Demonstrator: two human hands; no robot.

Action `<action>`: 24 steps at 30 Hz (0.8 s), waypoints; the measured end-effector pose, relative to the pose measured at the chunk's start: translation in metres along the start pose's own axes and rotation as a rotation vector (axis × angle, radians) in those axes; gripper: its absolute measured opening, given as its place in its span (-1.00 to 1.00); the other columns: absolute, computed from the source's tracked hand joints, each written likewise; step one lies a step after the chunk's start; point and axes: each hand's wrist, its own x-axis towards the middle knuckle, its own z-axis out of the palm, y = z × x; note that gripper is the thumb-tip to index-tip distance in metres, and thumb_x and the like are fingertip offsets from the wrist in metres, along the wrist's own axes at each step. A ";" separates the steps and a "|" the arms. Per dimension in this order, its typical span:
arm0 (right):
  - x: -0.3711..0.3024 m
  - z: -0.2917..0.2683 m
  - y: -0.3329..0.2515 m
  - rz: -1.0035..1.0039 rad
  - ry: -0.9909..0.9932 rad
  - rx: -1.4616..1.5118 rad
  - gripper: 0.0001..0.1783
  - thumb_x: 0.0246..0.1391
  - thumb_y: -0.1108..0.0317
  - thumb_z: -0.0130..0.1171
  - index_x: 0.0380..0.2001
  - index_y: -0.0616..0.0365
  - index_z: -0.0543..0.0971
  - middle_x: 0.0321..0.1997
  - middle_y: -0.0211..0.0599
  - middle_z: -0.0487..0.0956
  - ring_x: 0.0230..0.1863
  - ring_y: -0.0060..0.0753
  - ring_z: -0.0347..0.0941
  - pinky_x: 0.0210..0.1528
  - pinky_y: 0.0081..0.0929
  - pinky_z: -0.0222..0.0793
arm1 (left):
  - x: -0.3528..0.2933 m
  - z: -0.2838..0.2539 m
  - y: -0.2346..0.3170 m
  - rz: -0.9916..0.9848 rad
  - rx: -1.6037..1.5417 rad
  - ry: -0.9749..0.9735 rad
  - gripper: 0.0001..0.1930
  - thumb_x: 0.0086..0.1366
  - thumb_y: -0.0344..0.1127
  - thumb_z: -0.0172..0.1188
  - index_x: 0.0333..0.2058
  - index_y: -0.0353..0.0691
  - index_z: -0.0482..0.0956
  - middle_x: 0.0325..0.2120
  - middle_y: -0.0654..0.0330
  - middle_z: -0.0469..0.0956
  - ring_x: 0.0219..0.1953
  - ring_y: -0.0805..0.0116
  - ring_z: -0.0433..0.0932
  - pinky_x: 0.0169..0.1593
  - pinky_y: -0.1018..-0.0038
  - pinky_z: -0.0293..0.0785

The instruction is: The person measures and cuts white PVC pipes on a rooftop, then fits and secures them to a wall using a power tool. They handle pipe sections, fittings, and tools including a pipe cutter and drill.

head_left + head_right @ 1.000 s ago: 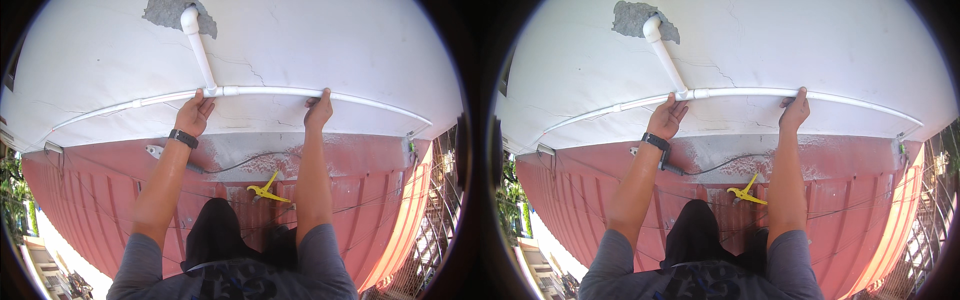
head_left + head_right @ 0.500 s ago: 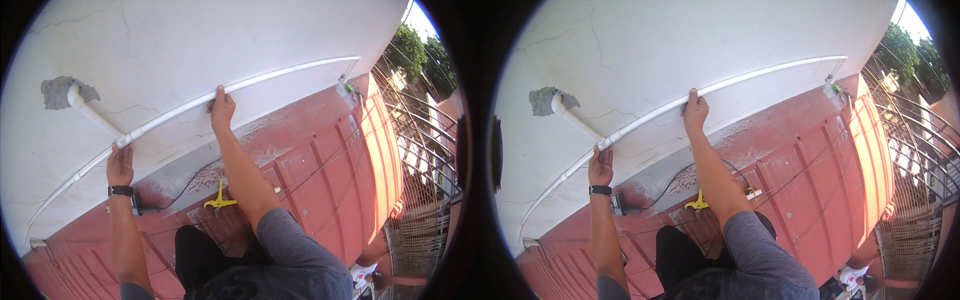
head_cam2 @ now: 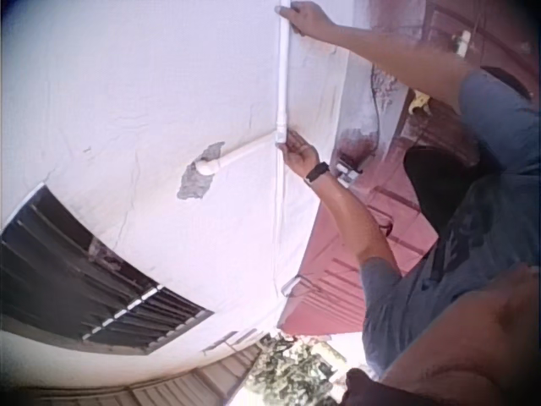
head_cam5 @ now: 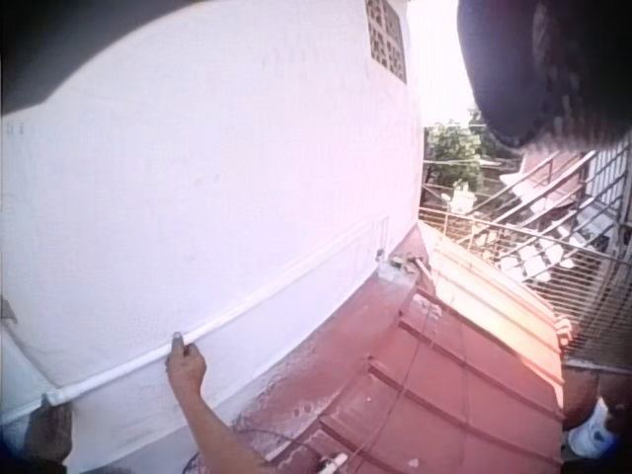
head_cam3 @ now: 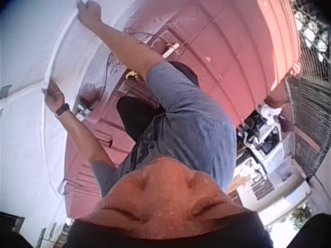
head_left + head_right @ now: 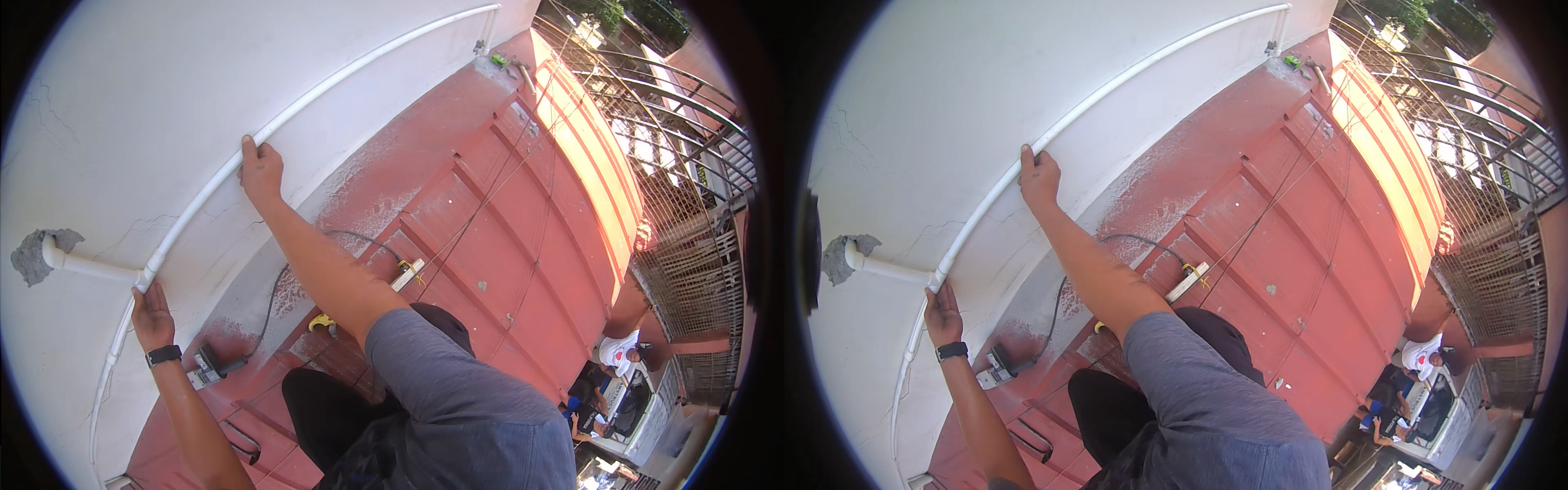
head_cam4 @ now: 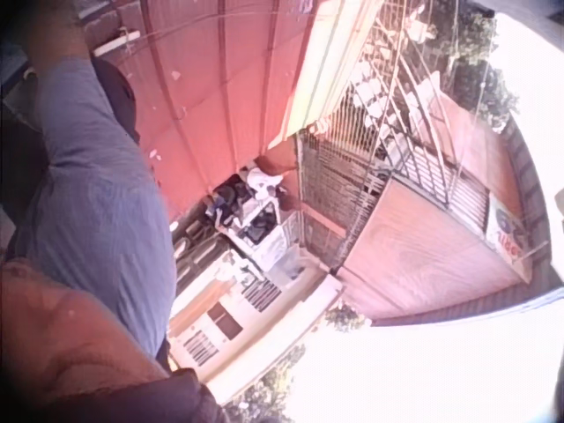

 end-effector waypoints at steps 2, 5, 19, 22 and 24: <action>0.000 0.000 0.002 -0.059 -0.003 0.070 -0.48 0.36 0.04 0.11 -0.59 0.21 0.41 -0.72 -0.29 0.43 -0.73 -0.49 0.33 -0.66 -0.48 0.27 | -0.002 0.011 -0.006 0.002 -0.013 0.068 -0.61 0.48 -0.24 0.14 0.11 -0.42 0.40 0.10 -0.04 0.54 0.22 0.16 0.50 0.38 0.31 0.40; -0.003 -0.004 -0.013 -0.032 -0.004 0.053 -0.48 0.36 0.04 0.09 -0.59 0.20 0.41 -0.71 -0.32 0.42 -0.70 -0.49 0.31 -0.62 -0.47 0.25 | -0.011 0.025 -0.008 0.012 -0.083 0.050 -0.69 0.42 -0.28 0.22 0.01 -0.35 0.46 -0.03 0.03 0.60 0.11 0.12 0.57 0.28 0.28 0.51; -0.011 -0.004 -0.012 -0.031 -0.041 0.027 -0.51 0.34 0.03 0.08 -0.56 0.19 0.41 -0.69 -0.32 0.39 -0.65 -0.47 0.28 -0.52 -0.47 0.24 | -0.029 0.038 -0.007 0.031 -0.046 0.116 -0.64 0.41 -0.26 0.25 0.05 -0.33 0.44 -0.03 0.05 0.57 0.07 0.16 0.58 0.27 0.29 0.52; -0.010 -0.006 -0.010 -0.019 -0.050 0.007 -0.49 0.35 0.02 0.09 -0.56 0.21 0.43 -0.68 -0.30 0.41 -0.65 -0.46 0.30 -0.53 -0.47 0.24 | -0.032 0.036 -0.008 0.024 -0.037 0.105 -0.65 0.42 -0.26 0.24 0.05 -0.33 0.45 -0.01 0.05 0.57 0.09 0.17 0.57 0.28 0.28 0.50; -0.009 -0.008 -0.005 -0.040 -0.049 0.030 -0.48 0.34 0.01 0.09 -0.58 0.18 0.39 -0.70 -0.31 0.41 -0.68 -0.48 0.30 -0.59 -0.47 0.23 | -0.033 0.032 -0.007 0.005 -0.032 0.091 -0.66 0.43 -0.26 0.22 0.05 -0.32 0.45 0.02 0.06 0.56 0.12 0.16 0.56 0.30 0.27 0.49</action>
